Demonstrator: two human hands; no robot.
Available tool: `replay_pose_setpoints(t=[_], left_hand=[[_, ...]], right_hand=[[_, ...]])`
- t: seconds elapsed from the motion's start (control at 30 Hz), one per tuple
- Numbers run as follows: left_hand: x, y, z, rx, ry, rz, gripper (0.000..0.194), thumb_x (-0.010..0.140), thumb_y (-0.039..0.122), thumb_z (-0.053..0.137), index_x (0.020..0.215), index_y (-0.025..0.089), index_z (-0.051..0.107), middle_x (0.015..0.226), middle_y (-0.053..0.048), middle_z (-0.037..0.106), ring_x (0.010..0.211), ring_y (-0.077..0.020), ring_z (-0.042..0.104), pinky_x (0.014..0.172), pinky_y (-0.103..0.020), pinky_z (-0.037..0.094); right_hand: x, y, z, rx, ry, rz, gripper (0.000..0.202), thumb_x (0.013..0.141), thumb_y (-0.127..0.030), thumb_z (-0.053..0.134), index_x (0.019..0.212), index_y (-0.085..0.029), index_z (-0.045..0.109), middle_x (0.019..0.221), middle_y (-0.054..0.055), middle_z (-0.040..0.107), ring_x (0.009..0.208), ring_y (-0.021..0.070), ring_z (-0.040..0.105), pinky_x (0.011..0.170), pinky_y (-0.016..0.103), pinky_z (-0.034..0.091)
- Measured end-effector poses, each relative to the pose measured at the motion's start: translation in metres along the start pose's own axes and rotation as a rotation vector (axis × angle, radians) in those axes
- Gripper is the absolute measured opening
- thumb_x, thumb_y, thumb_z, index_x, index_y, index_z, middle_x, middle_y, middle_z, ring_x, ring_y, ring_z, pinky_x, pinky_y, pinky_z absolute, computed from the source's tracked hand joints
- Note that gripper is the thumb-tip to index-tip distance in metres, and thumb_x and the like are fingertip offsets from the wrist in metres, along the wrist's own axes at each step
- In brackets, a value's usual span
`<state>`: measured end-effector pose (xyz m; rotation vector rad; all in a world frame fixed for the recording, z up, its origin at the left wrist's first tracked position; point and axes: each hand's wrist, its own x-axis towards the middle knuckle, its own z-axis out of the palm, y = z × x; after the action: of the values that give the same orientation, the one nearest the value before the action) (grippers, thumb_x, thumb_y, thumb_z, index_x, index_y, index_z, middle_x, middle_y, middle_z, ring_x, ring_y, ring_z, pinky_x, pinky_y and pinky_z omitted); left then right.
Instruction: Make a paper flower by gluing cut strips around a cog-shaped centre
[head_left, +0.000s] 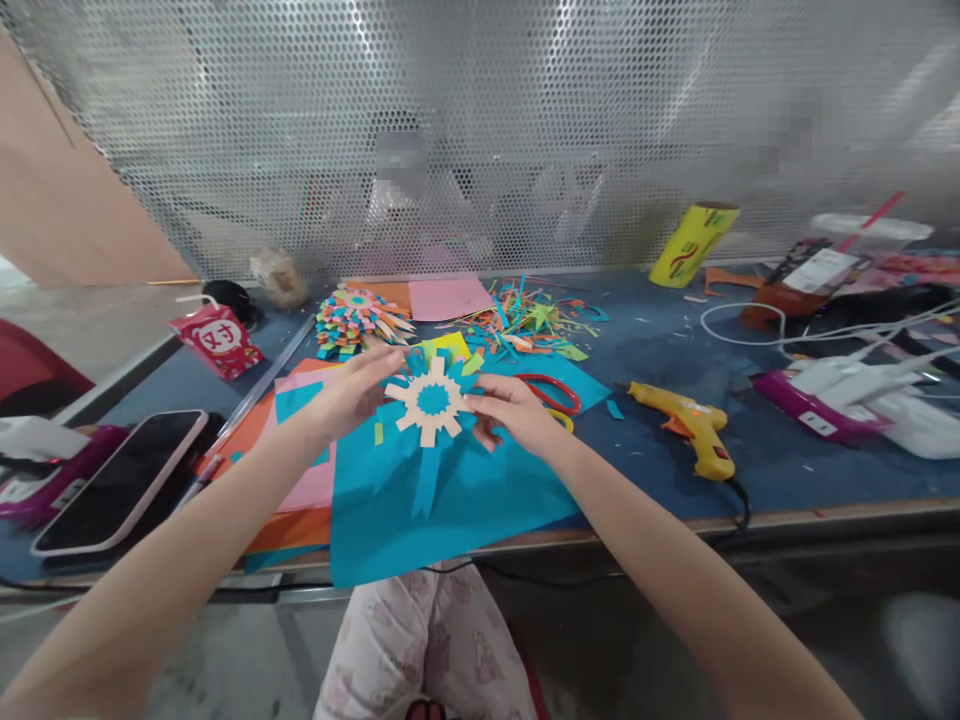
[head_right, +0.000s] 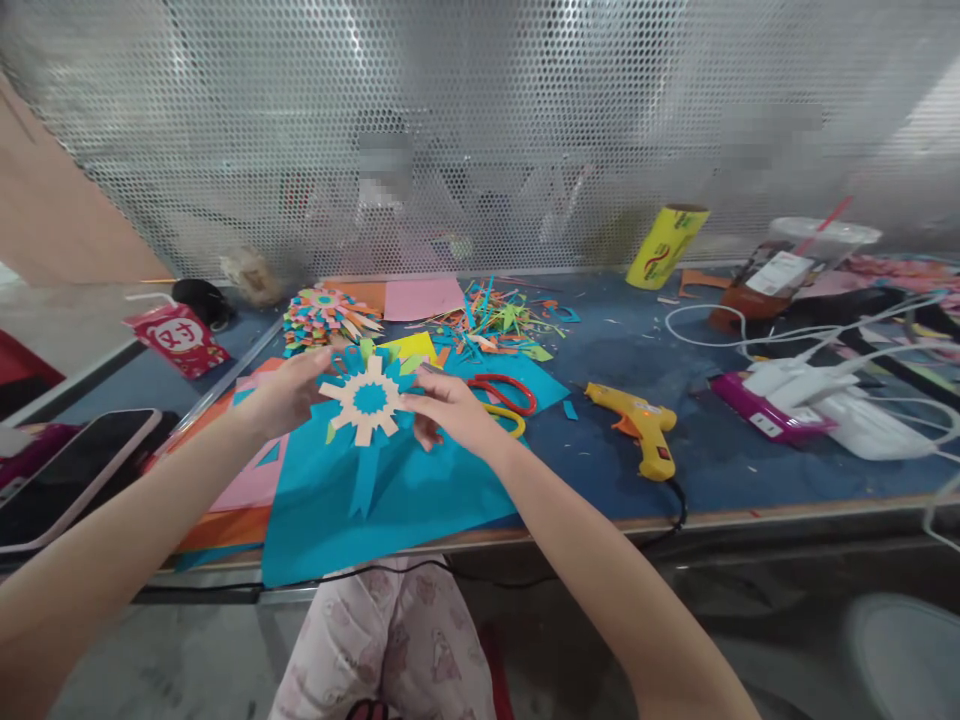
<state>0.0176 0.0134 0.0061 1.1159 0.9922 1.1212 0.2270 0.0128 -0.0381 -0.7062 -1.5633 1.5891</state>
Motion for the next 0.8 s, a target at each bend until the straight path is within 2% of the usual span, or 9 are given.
replay_pose_setpoints(t=[0.1,0.23,0.37,0.47,0.53,0.63,0.8], left_hand=[[-0.005,-0.009,0.006,-0.01,-0.039,0.005,0.038,0.052,0.031,0.086,0.082,0.017,0.067,0.064,0.002,0.065,0.054,-0.0096,0.059,0.048,-0.018,0.045],[-0.006,-0.018,0.005,-0.005,-0.045,-0.016,0.038,0.052,0.026,0.086,0.084,0.015,0.067,0.063,0.001,0.067,0.049,-0.0082,0.058,0.048,-0.018,0.047],[-0.007,-0.02,0.004,-0.044,-0.008,-0.047,0.035,0.052,0.023,0.086,0.081,0.016,0.067,0.061,0.003,0.067,0.049,-0.0076,0.059,0.048,-0.017,0.047],[-0.01,-0.018,0.004,-0.065,-0.029,-0.118,0.039,0.049,0.022,0.086,0.084,0.018,0.068,0.066,0.002,0.069,0.05,-0.0087,0.059,0.046,-0.017,0.045],[-0.012,-0.016,0.004,-0.052,-0.061,-0.109,0.039,0.049,0.021,0.085,0.084,0.018,0.069,0.072,0.0,0.071,0.056,-0.0111,0.062,0.05,-0.019,0.048],[-0.014,-0.013,0.002,-0.032,-0.071,-0.07,0.034,0.053,0.021,0.082,0.084,0.019,0.069,0.072,0.0,0.069,0.059,-0.0126,0.062,0.051,-0.02,0.047],[-0.013,-0.009,-0.003,-0.022,0.02,-0.086,0.024,0.07,0.036,0.065,0.084,0.017,0.07,0.065,-0.001,0.062,0.06,-0.0138,0.058,0.05,-0.021,0.045]], right_hand=[[0.0,0.001,-0.001,-0.065,-0.025,0.024,0.029,0.077,-0.038,0.062,0.065,-0.021,0.041,0.04,-0.011,0.047,0.029,0.0064,0.046,0.031,0.016,0.029],[0.0,-0.002,0.0,-0.19,-0.023,0.062,0.031,0.079,-0.038,0.06,0.064,-0.022,0.038,0.038,-0.01,0.045,0.032,0.007,0.047,0.033,0.017,0.028],[-0.001,-0.004,0.003,-0.332,-0.002,0.031,0.029,0.081,-0.034,0.058,0.062,-0.02,0.041,0.041,-0.008,0.049,0.035,0.0052,0.045,0.038,0.018,0.031],[-0.001,-0.003,0.004,-0.318,-0.031,0.005,0.028,0.081,-0.033,0.058,0.062,-0.02,0.042,0.041,-0.009,0.045,0.034,0.0046,0.041,0.038,0.019,0.029],[-0.001,-0.002,0.004,-0.28,-0.045,-0.004,0.03,0.08,-0.034,0.059,0.06,-0.021,0.04,0.04,-0.01,0.04,0.033,0.0044,0.039,0.037,0.019,0.027],[-0.001,0.0,0.003,-0.257,-0.021,-0.001,0.031,0.078,-0.035,0.06,0.059,-0.021,0.04,0.042,-0.01,0.038,0.034,0.0045,0.041,0.037,0.02,0.026],[-0.002,-0.001,0.001,-0.293,0.034,-0.034,0.03,0.08,-0.04,0.059,0.062,-0.019,0.046,0.045,-0.008,0.044,0.037,0.0049,0.043,0.04,0.021,0.031]])
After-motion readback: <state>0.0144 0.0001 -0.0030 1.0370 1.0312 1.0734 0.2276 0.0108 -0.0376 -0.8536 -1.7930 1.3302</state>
